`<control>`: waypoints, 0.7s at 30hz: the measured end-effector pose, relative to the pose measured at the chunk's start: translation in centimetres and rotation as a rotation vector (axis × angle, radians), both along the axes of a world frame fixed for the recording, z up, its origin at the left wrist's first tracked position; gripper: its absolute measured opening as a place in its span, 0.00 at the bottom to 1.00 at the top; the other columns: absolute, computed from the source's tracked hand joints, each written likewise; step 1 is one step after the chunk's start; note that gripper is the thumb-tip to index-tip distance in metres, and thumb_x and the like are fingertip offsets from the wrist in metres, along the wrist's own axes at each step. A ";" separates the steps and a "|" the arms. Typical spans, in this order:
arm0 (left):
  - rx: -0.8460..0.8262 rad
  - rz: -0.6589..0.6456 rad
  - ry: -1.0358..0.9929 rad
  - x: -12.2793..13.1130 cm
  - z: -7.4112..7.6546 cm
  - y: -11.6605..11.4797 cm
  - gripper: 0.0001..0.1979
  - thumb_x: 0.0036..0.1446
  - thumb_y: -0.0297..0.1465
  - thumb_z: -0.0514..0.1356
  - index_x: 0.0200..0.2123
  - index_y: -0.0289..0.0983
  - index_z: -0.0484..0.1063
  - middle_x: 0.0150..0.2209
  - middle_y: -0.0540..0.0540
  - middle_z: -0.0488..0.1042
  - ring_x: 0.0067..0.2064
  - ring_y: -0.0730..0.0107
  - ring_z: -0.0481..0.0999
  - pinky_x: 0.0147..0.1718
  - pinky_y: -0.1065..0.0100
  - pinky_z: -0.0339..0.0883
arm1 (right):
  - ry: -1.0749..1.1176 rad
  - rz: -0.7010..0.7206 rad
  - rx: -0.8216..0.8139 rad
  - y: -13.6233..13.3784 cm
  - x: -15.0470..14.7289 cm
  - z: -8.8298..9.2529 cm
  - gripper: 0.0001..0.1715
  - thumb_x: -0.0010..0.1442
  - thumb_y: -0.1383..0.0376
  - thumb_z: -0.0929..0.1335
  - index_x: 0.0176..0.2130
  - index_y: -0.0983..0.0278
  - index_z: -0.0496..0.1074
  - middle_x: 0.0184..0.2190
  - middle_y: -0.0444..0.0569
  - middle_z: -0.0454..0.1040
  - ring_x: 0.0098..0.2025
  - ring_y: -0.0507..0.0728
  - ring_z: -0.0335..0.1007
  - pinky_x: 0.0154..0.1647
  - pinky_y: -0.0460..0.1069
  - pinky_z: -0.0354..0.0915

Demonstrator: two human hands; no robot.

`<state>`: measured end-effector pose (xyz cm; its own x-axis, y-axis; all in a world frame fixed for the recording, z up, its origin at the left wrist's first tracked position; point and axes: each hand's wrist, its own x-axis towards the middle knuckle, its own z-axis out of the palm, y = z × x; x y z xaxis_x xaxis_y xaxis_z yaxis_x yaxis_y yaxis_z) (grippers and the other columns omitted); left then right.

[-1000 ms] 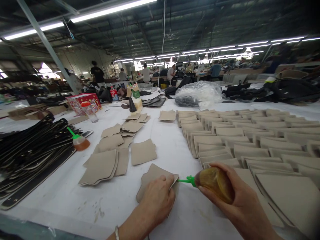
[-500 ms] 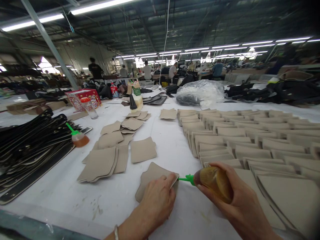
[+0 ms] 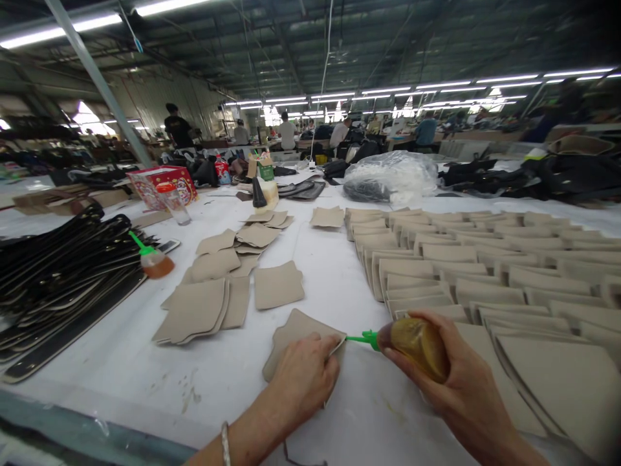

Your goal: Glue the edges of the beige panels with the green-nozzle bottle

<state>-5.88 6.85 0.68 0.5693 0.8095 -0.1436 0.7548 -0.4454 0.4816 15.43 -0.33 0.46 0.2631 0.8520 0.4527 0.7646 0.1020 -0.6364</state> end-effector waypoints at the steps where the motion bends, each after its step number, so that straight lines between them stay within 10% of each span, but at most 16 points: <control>1: 0.003 0.001 -0.008 0.0 -0.1 0.0 0.24 0.57 0.27 0.48 0.54 0.48 0.70 0.42 0.47 0.77 0.45 0.59 0.76 0.46 0.62 0.66 | 0.006 0.005 -0.011 -0.1 0.0 0.0 0.26 0.57 0.49 0.70 0.50 0.56 0.63 0.40 0.47 0.71 0.37 0.59 0.70 0.40 0.52 0.66; 21: -0.017 0.005 -0.063 -0.4 -0.5 -0.1 0.24 0.56 0.29 0.48 0.55 0.45 0.68 0.47 0.47 0.75 0.48 0.58 0.75 0.50 0.58 0.66 | 0.143 -0.013 -0.141 -0.3 0.4 0.1 0.29 0.53 0.46 0.71 0.48 0.57 0.63 0.38 0.44 0.73 0.36 0.58 0.71 0.37 0.50 0.66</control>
<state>-6.32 6.74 0.22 0.5733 0.8104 -0.1208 0.7249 -0.4330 0.5358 15.84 -0.61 0.57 0.3278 0.9005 0.2858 0.6657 -0.0055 -0.7462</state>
